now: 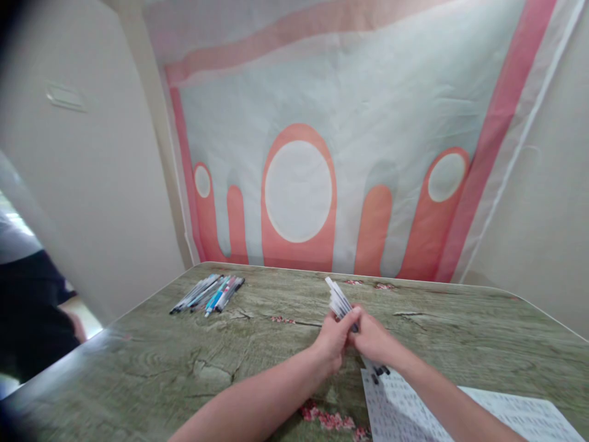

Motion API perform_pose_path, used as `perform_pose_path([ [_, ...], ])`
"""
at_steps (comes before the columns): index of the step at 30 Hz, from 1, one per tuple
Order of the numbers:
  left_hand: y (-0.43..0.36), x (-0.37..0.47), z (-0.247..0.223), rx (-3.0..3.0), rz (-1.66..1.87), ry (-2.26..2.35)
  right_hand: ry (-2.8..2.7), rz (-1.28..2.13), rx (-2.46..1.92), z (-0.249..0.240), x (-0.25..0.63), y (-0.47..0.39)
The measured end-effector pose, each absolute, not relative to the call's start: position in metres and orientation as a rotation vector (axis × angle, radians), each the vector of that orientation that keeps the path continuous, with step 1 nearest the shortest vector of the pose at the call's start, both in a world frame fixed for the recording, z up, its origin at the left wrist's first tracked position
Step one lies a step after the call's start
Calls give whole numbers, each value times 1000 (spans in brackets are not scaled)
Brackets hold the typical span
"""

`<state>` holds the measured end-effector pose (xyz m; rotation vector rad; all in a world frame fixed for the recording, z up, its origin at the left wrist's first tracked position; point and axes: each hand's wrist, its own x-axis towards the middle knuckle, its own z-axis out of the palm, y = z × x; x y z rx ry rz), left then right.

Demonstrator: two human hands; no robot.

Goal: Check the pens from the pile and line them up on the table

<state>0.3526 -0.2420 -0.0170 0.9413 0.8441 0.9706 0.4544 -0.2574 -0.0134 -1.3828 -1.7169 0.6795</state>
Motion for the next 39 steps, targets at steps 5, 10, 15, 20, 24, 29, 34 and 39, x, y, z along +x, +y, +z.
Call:
perform_pose_path([
  [5, -226, 347, -23, 742, 1032, 932, -1751, 595, -1413, -28, 422, -263],
  [10, -214, 339, -19, 723, 1012, 978, -1755, 638, -1432, -22, 412, -267],
  [15, -186, 309, -3, 1173, 800, 1203, -1779, 791, -1298, -17, 404, -280],
  [20, -128, 241, 26, 1584, 690, 1520, -1747, 824, -1372, -40, 408, -280],
  [24, -86, 177, 40, 1774, 616, 1884, -1756, 762, -1364, -53, 410, -274],
  [29, -67, 133, 25, 1890, 427, 2226, -1776, 714, -1328, -58, 410, -273],
  [34, -62, 126, 1, 2009, 331, 2378, -1787, 687, -1299, -60, 411, -272],
  [39, -61, 122, -8, 2143, 295, 2490, -1811, 663, -1291, -61, 412, -271],
])
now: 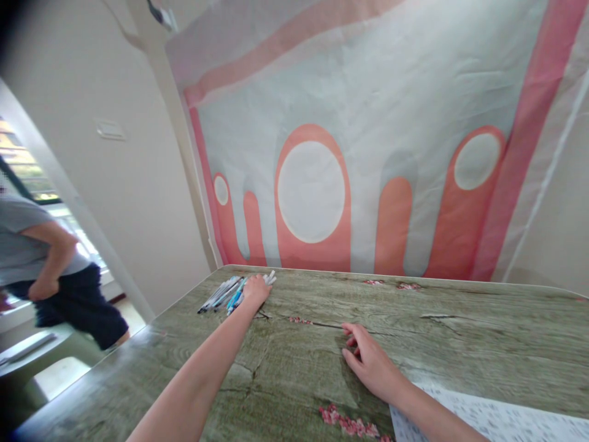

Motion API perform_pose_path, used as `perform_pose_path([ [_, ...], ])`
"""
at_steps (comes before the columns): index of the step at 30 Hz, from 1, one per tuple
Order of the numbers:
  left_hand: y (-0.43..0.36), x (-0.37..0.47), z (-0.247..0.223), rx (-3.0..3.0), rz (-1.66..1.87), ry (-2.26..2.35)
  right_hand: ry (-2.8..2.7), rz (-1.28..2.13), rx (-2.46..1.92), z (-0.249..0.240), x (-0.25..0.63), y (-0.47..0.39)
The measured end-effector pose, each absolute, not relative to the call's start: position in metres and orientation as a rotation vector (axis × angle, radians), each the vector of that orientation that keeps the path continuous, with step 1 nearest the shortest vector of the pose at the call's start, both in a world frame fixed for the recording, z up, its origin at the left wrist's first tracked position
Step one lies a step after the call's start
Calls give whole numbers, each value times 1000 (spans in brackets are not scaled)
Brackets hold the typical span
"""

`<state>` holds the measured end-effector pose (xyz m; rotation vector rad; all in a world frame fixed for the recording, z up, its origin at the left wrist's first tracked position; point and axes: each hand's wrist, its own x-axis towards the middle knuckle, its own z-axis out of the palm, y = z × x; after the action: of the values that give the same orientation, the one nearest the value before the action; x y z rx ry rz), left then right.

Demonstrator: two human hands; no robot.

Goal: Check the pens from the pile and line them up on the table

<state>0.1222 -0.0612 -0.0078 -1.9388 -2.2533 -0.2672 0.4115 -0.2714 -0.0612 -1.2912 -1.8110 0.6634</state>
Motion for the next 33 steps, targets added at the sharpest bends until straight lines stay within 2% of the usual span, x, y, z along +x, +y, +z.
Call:
perform_pose_path([
  [11, -69, 117, -26, -1903, -204, -2206, -1857, 620, -1291, -56, 409, -275],
  [20, -68, 113, -17, -1837, -216, -2223, -1854, 604, -1307, -60, 410, -273],
  [28, -83, 108, -7, -2067, -242, -2069, -1879, 605, -1304, -55, 409, -273],
  [33, -128, 172, -17, -2460, -424, -1722, -1954, 478, -1296, -49, 405, -279],
])
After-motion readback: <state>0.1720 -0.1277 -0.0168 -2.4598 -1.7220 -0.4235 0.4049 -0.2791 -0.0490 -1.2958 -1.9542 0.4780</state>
